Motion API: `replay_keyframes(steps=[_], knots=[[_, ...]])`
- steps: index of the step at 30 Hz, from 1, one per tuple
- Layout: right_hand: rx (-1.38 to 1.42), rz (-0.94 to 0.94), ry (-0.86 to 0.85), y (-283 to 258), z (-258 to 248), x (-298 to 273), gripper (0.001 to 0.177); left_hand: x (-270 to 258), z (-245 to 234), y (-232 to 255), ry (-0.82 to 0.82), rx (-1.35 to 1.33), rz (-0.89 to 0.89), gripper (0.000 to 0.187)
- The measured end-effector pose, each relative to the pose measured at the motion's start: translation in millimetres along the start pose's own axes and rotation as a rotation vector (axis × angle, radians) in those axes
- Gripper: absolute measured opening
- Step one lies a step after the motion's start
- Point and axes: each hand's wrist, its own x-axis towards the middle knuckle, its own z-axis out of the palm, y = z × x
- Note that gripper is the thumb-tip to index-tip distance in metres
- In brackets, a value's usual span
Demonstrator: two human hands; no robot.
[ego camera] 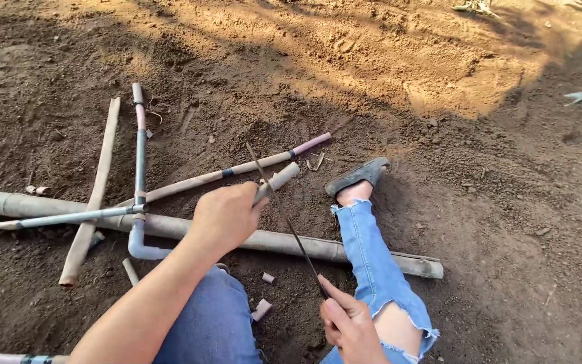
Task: A person sits on the ground and uses a hacksaw blade to cut a small section of PVC pipe.
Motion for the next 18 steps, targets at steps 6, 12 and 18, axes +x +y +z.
replay_keyframes(steps=[6, 12, 18], knots=[[0.115, -0.073, 0.014, -23, 18, -1, 0.054, -4, 5, 21, -0.042, 0.043, 0.219, 0.033], [0.047, 0.015, -0.029, -8, 10, 4, 0.056, 3, -7, 6, -0.149, 0.09, -0.05, 0.04], [0.168, -0.027, 0.04, -28, 23, 8, 0.053, -6, 5, 20, 0.005, 0.101, 0.309, 0.016]])
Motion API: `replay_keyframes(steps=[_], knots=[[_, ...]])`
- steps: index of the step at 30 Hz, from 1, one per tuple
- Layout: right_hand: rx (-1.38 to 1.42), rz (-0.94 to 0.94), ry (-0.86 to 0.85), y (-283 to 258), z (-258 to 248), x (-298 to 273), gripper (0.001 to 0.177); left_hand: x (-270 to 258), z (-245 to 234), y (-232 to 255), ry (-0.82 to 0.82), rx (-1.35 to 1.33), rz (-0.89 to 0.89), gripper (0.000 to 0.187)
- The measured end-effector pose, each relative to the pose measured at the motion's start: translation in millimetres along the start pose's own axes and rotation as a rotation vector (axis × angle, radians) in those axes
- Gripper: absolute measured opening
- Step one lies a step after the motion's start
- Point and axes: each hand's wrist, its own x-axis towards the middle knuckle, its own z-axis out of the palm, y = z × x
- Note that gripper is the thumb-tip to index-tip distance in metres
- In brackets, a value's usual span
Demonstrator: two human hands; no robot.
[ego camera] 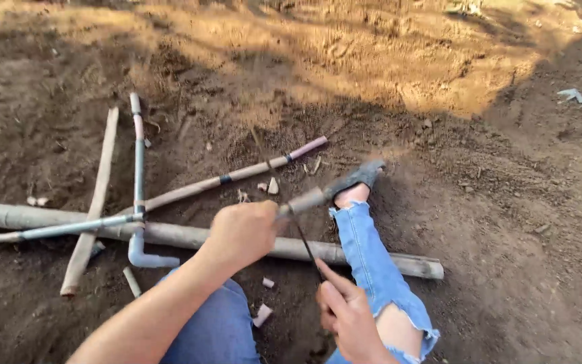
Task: A person sits on the ground and uses a hacksaw blade to cut a small section of PVC pipe.
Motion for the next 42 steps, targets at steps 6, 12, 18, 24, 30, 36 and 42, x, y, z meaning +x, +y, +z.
replay_keyframes(steps=[6, 12, 18, 24, 30, 36, 42], knots=[[-0.143, 0.025, 0.015, 18, -24, -13, 0.056, -7, -6, 1, 0.097, -0.006, -0.176, 0.031], [-0.038, -0.016, 0.013, 21, -27, -11, 0.052, -6, -7, 3, 0.107, -0.045, -0.145, 0.031], [-0.139, -0.135, -0.127, 16, -32, -18, 0.058, -4, -35, 2, 0.054, -0.481, -0.274, 0.028], [-0.434, -0.211, -0.104, 6, -40, -24, 0.066, -1, -40, -2, 0.086, -0.581, -0.248, 0.027], [-0.757, -0.245, -0.002, 5, -53, -27, 0.065, 0, -35, -4, 0.011, -0.546, -0.299, 0.029], [-0.999, -0.39, 0.064, -29, -16, -30, 0.054, 0, -34, -3, 0.033, -0.476, -0.161, 0.027], [-1.368, -0.485, 0.035, -55, 6, -32, 0.053, -2, -25, -4, 0.076, -0.263, -0.195, 0.027]])
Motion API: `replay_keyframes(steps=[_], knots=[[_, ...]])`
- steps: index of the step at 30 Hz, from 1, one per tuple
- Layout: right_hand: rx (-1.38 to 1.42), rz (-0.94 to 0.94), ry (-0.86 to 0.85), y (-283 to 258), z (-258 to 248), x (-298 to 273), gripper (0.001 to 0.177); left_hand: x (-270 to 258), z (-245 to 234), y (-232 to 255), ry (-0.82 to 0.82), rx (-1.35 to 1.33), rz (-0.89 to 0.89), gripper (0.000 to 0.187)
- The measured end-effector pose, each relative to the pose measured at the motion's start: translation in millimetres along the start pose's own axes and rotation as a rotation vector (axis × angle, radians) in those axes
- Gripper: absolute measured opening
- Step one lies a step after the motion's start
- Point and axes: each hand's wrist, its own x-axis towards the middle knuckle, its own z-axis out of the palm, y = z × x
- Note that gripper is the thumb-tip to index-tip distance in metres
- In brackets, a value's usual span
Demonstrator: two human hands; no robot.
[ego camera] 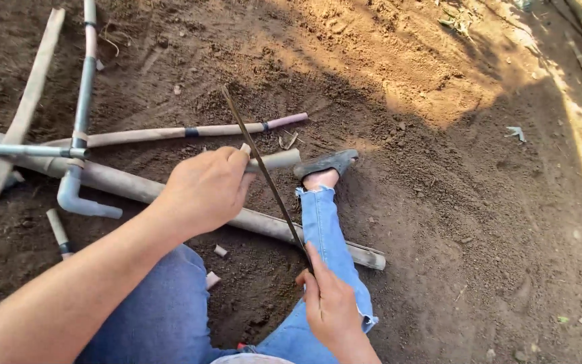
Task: A person sits on the ground and uses a hacksaw blade to cut a small section of PVC pipe.
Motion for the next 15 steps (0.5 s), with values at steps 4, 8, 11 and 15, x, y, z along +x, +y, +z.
replay_keyframes(steps=[4, 8, 11, 15], knots=[[-0.241, -0.229, -0.004, 4, -7, 4, 0.066, 3, 8, -6, 0.069, 0.123, -0.022, 0.023], [-0.373, -0.325, -0.073, 5, 1, 3, 0.077, 9, 15, -13, -0.038, 0.231, -0.105, 0.034], [-0.337, -0.32, -0.06, -12, 0, 14, 0.074, 8, 23, -14, 0.076, 0.362, -0.007, 0.03], [-0.328, -0.322, -0.041, -10, -2, 17, 0.072, 8, 23, -23, 0.025, 0.382, 0.029, 0.034]])
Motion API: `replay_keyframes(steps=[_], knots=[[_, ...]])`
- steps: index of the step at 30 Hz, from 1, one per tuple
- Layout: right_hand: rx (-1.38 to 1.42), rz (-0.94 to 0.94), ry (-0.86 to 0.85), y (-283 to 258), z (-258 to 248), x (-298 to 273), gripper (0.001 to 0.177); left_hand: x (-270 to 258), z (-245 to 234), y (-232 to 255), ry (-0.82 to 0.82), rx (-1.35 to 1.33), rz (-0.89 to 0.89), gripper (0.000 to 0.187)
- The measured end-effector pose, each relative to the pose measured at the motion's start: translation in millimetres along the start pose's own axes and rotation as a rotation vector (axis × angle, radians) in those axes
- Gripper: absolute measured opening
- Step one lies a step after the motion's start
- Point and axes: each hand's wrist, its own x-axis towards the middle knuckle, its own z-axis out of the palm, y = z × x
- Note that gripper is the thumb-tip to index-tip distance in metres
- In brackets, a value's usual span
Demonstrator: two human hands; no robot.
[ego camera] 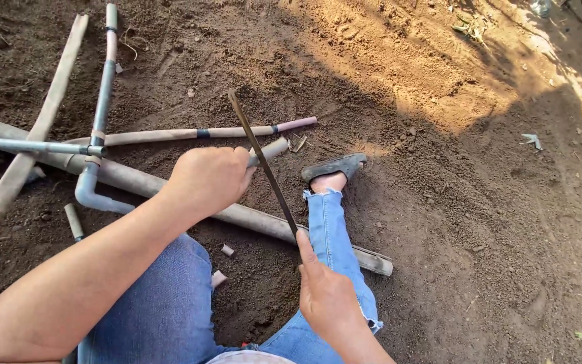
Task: A person sits on the ground and uses a hacksaw blade to cut a small section of PVC pipe.
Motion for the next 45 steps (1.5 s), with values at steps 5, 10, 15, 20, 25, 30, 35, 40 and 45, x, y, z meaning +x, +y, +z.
replay_keyframes(steps=[5, 10, 15, 20, 25, 30, 35, 40, 45], knots=[[0.022, 0.01, -0.044, 0, -5, -17, 0.068, -2, -5, -9, -0.259, -0.121, -0.026, 0.028], [0.009, 0.06, 0.009, -3, -5, 2, 0.065, -2, -8, 27, -0.231, -0.008, 0.23, 0.013], [0.03, 0.09, 0.058, -17, -5, 11, 0.066, 1, -2, 15, -0.109, -0.068, 0.077, 0.019], [0.044, 0.062, 0.106, -10, 4, -9, 0.067, -10, -1, 7, 0.053, -0.127, 0.045, 0.027], [-0.006, 0.073, 0.117, -15, 0, 22, 0.065, -11, -3, 40, -0.048, -0.116, 0.19, 0.013], [0.003, 0.043, 0.146, -21, 0, 10, 0.064, 1, -4, 9, -0.117, -0.075, -0.064, 0.024], [0.192, 0.232, 0.125, -14, 10, -10, 0.063, -2, -13, 11, 0.1, -0.222, 0.008, 0.029], [0.3, 0.336, 0.07, -4, 20, -21, 0.067, -1, -33, 14, 0.008, -0.365, -0.035, 0.032], [0.524, 0.382, 0.083, 0, 21, -24, 0.065, -3, -41, 13, -0.049, -0.528, -0.041, 0.03]])
